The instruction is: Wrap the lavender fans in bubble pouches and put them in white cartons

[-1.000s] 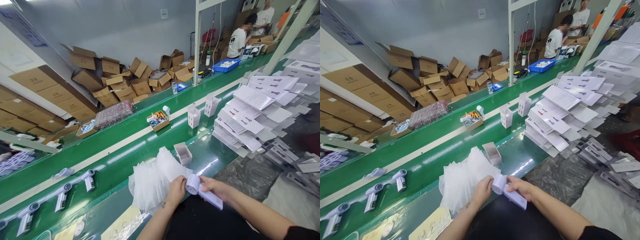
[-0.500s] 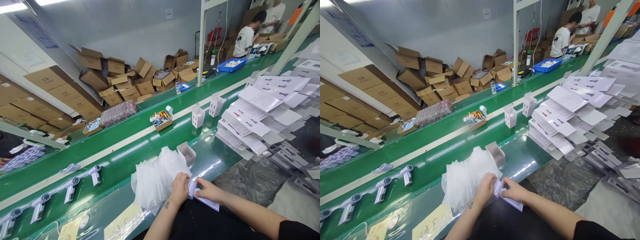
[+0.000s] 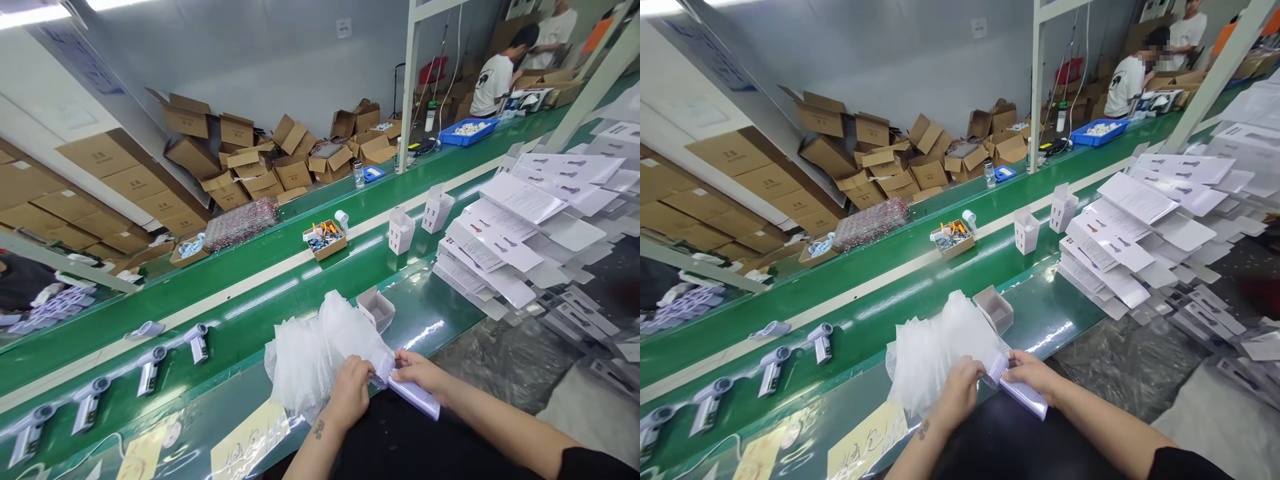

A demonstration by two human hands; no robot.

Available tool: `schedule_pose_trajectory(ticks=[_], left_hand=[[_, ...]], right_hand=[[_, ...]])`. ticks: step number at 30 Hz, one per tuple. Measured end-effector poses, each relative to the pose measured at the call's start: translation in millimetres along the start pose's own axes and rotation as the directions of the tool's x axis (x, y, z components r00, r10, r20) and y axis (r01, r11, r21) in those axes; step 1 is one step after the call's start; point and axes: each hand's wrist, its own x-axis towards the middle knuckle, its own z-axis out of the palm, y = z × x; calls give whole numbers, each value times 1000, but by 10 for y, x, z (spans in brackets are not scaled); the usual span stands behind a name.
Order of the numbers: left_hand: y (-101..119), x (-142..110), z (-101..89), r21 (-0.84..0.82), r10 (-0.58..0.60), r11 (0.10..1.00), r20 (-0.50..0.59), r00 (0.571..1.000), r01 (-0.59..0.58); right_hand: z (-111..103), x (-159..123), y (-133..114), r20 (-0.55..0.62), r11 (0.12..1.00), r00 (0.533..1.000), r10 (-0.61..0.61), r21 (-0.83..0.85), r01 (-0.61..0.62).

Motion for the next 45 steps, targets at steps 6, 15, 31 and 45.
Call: schedule_pose_trajectory(ticks=[6, 15, 31, 45], left_hand=[[27, -163, 182, -143, -66, 987, 35, 997, 71], [-162, 79, 132, -194, -150, 971, -37, 988, 140], [226, 143, 200, 273, 174, 938, 160, 972, -213], [596, 150, -211, -445, -377, 798, 155, 913, 405]], right_hand=[[35, -74, 42, -92, 998, 995, 38, 50, -33], [51, -62, 75, -13, 974, 988, 157, 168, -152], [50, 15, 146, -140, 875, 923, 359, 394, -281], [-154, -800, -632, -119, 955, 982, -146, -277, 108]])
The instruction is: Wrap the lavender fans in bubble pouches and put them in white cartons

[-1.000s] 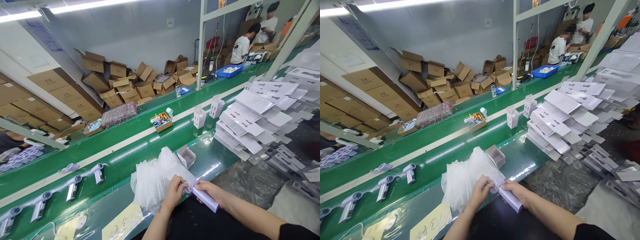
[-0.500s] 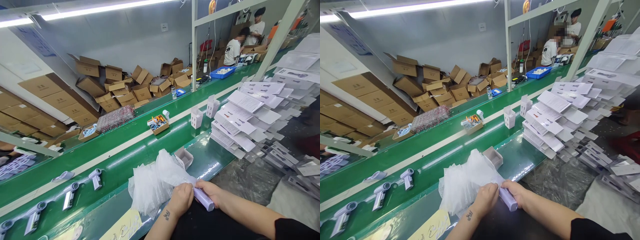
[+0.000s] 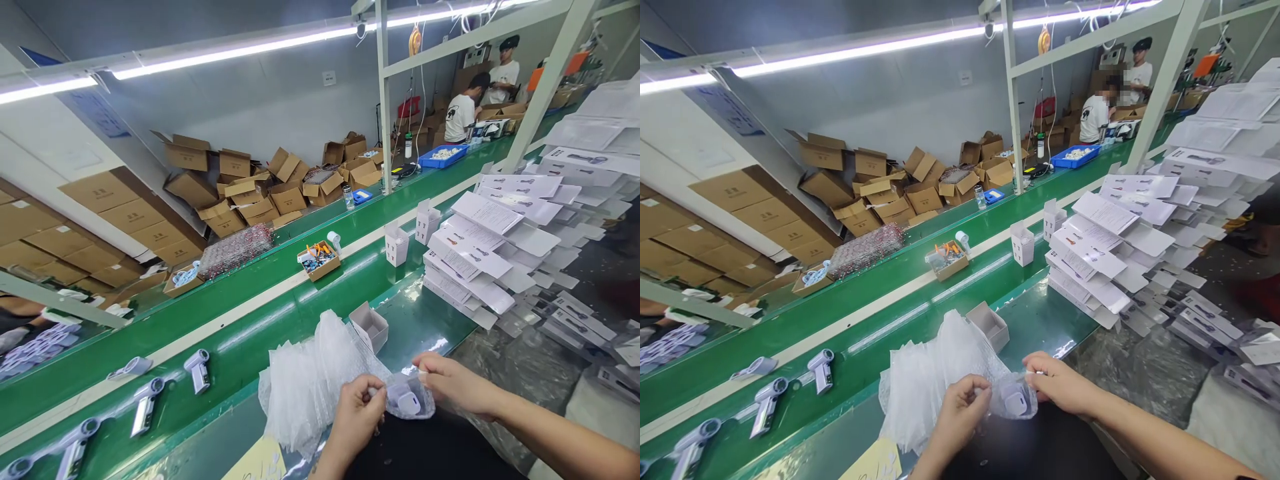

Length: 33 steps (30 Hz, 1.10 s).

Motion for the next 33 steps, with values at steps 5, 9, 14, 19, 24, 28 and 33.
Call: schedule_pose_trajectory(ticks=[5, 9, 14, 19, 24, 28, 33], left_hand=[[-48, 82, -41, 130, 218, 967, 32, 975, -220], [-127, 226, -76, 46, 161, 986, -83, 983, -158], [153, 443, -477, -311, -89, 948, -473, 877, -72], [346, 875, -441, -416, -124, 897, -563, 817, -150], [190, 932, -176, 323, 257, 946, -676, 691, -36], [326, 960, -55, 713, 337, 662, -559, 758, 231], [663, 1226, -91, 721, 86, 483, -604, 792, 497]], right_hand=[[301, 155, -130, 160, 918, 985, -59, 397, -9], [135, 488, -298, 224, 979, 958, -177, 138, 149], [-504, 1218, -490, 297, 724, 866, -403, -475, 500], [-481, 1778, -312, 522, 556, 681, -513, -402, 727], [-410, 1923, -44, 403, 585, 719, -567, -417, 695], [-404, 2003, 145, 329, 563, 705, -629, -432, 704], [-297, 2092, 306, 267, 563, 719, -642, -471, 679]])
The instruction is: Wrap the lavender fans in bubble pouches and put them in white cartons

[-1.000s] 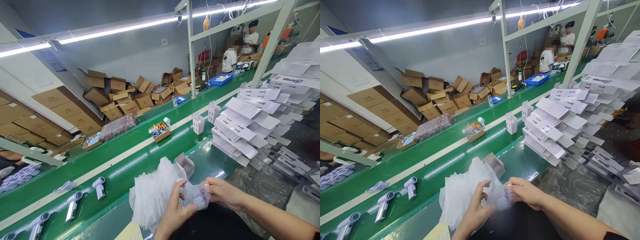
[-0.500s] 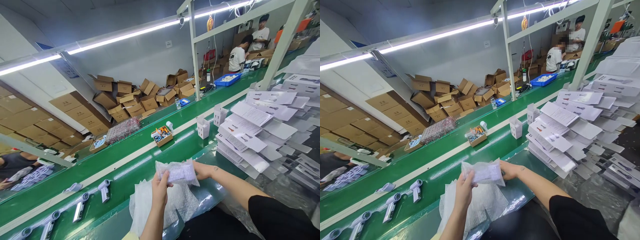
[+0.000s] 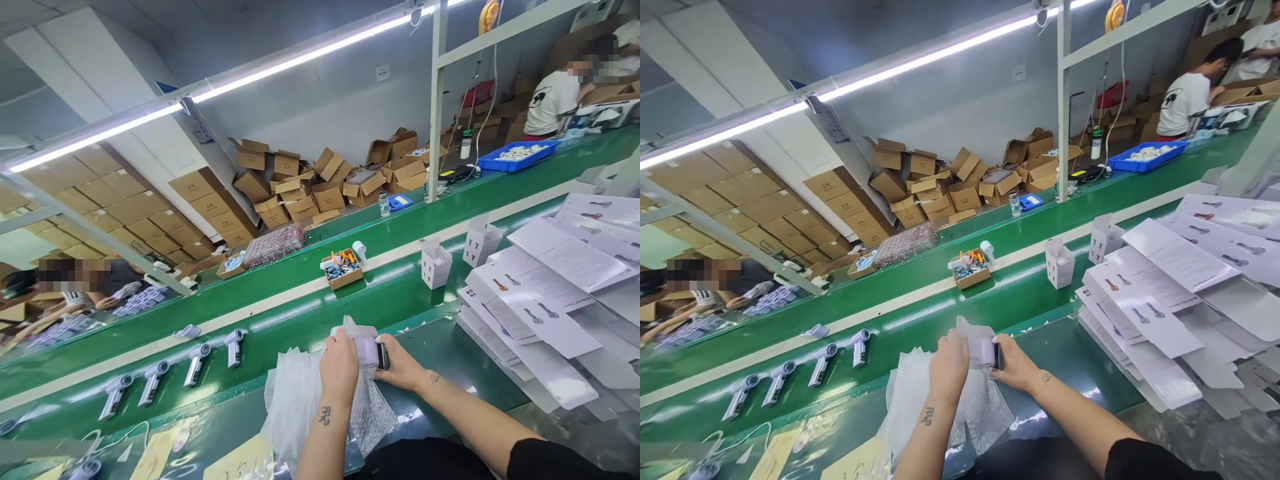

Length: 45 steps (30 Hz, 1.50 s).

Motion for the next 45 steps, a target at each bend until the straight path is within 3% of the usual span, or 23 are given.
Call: schedule_pose_trajectory(ticks=[3, 6, 8, 10, 12, 14, 16, 18, 21, 25, 28, 32, 34, 36, 39, 42, 45], left_hand=[[111, 27, 0, 25, 4, 1000, -26, 1000, -3], [216, -70, 89, 51, 166, 986, -86, 982, -162], [255, -103, 135, 86, 279, 958, -71, 958, -273], [242, -54, 143, 101, 309, 947, -29, 951, -305], [172, 66, 127, 74, 202, 977, -23, 979, -199], [65, 196, 121, 1, 0, 1000, -68, 998, 0], [-34, 279, 147, -84, -185, 981, -116, 976, 176], [-80, 299, 199, -135, -269, 959, -144, 952, 250], [-17, 256, 283, -132, -251, 964, -187, 950, 229], [145, 127, 341, -56, -63, 997, -221, 973, 51], [157, -41, 313, -42, 88, 995, -148, 985, -95], [38, -174, 142, -169, 147, 976, 36, 989, -139], [-24, -138, 54, -268, 148, 957, 128, 981, -110], [-56, -81, 21, -345, 110, 937, 144, 983, -54], [-24, -73, 106, -427, 7, 904, 47, 999, 14], [43, -125, 240, -496, -37, 868, -44, 998, 10], [56, -63, 280, -616, -148, 780, -9, 989, 111]], right_hand=[[77, 15, 14, -17, 1000, 1000, -15, -25, 15], [114, 9, 13, -37, 998, 998, -50, -48, 48], [133, -1, 9, -48, 994, 995, -89, -63, 86], [150, -1, 12, -72, 991, 991, -116, -77, 111], [156, 18, 28, -98, 990, 989, -113, -93, 104], [142, 54, 61, -84, 990, 991, -100, -106, 91], [111, 90, 102, -39, 989, 994, -106, -112, 101], [79, 110, 139, -7, 986, 991, -131, -107, 129], [64, 111, 167, -17, 985, 991, -134, -113, 131], [83, 97, 152, -57, 990, 995, -77, -119, 70], [74, 85, 106, -32, 993, 996, -84, -89, 81], [39, 79, 26, -11, 996, 997, -78, -52, 77], [21, 92, 2, 12, 998, 999, -47, -43, 48], [3, 113, -3, 43, 999, 999, -15, -30, 16], [-29, 134, 20, 73, 1000, 997, 21, -14, -20], [-61, 127, 51, 105, 999, 994, 30, -20, -28], [-87, 121, 70, 132, 999, 991, 18, -45, -12]])
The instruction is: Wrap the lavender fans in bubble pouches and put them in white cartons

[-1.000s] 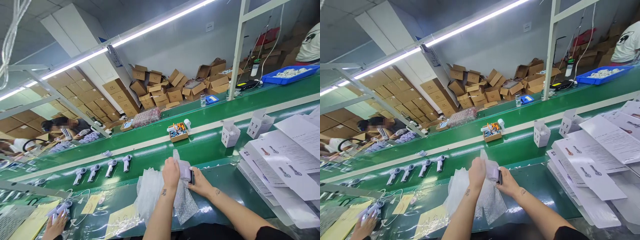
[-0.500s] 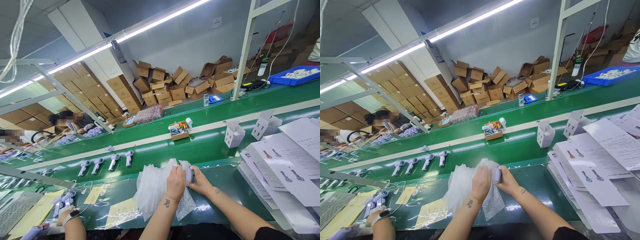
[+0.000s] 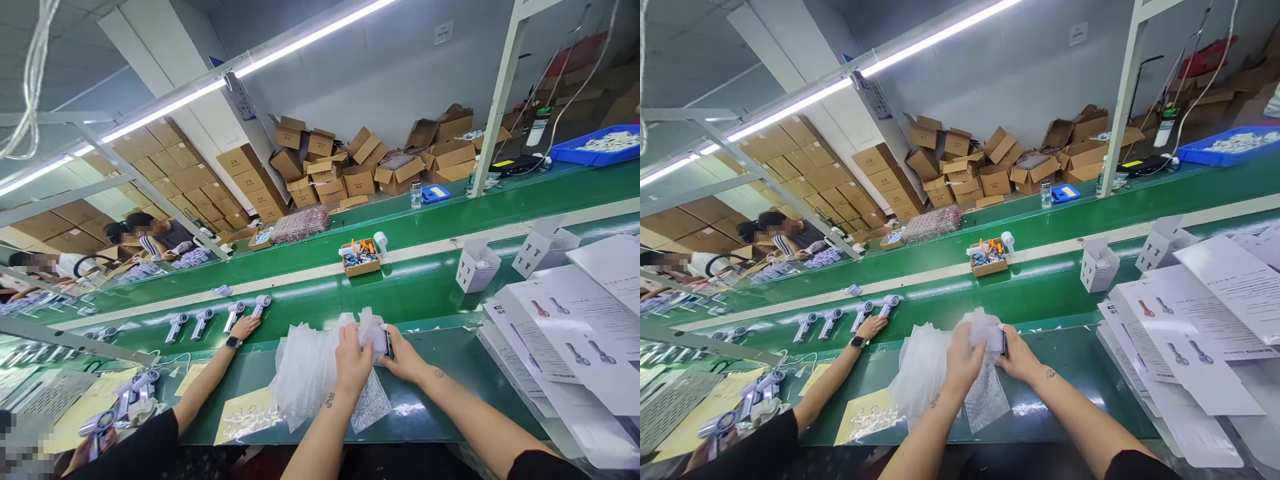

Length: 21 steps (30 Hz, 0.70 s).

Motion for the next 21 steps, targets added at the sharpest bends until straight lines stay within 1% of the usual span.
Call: schedule_pose_trajectory(ticks=[2, 3, 4, 5, 6, 7, 8, 9, 10, 11, 13, 15, 16, 18, 21], left_hand=[[13, 85, -9, -129, -183, 974, 30, 983, 185], [23, 109, -8, -162, -232, 958, 43, 972, 236], [34, 108, 4, -158, -223, 961, 38, 974, 226], [46, 80, 28, -114, -152, 982, 19, 988, 154], [59, 29, 60, -39, -35, 999, 2, 999, 35], [71, -33, 97, 47, 92, 995, 2, 996, -92], [82, -94, 129, 126, 191, 973, 24, 981, -193], [91, -139, 148, 188, 239, 951, 55, 969, -245], [100, -156, 147, 233, 237, 940, 80, 968, -249], [106, -143, 125, 265, 196, 940, 97, 976, -215], [117, -45, 22, 304, 45, 950, 107, 993, -76], [129, 72, -109, 336, -92, 941, 108, 990, 51], [138, 106, -163, 360, -131, 929, 105, 986, 85], [164, 99, -226, 420, -155, 901, 86, 984, 105], [210, -28, -242, 457, -135, 884, 44, 990, 100]], right_hand=[[-18, 15, 11, 24, 1000, 1000, -12, -7, 13], [-30, 28, 18, 34, 1000, 999, -18, -4, 18], [-43, 42, 26, 43, 1000, 999, -22, 3, 22], [-58, 57, 34, 49, 1000, 998, -25, 13, 25], [-72, 69, 41, 52, 999, 998, -27, 23, 26], [-87, 78, 46, 51, 999, 998, -30, 33, 28], [-101, 84, 47, 44, 999, 999, -32, 44, 30], [-112, 86, 43, 35, 998, 999, -36, 55, 34], [-122, 86, 34, 29, 997, 999, -41, 65, 39], [-128, 84, 20, 24, 996, 999, -46, 71, 44], [-130, 82, -18, 26, 996, 998, -50, 70, 48], [-109, 82, -54, 28, 998, 998, -50, 49, 48], [-87, 81, -67, 22, 998, 999, -50, 29, 49], [-23, 70, -82, 0, 998, 998, -58, -30, 58], [105, 27, -99, -52, 988, 995, -85, -132, 78]])
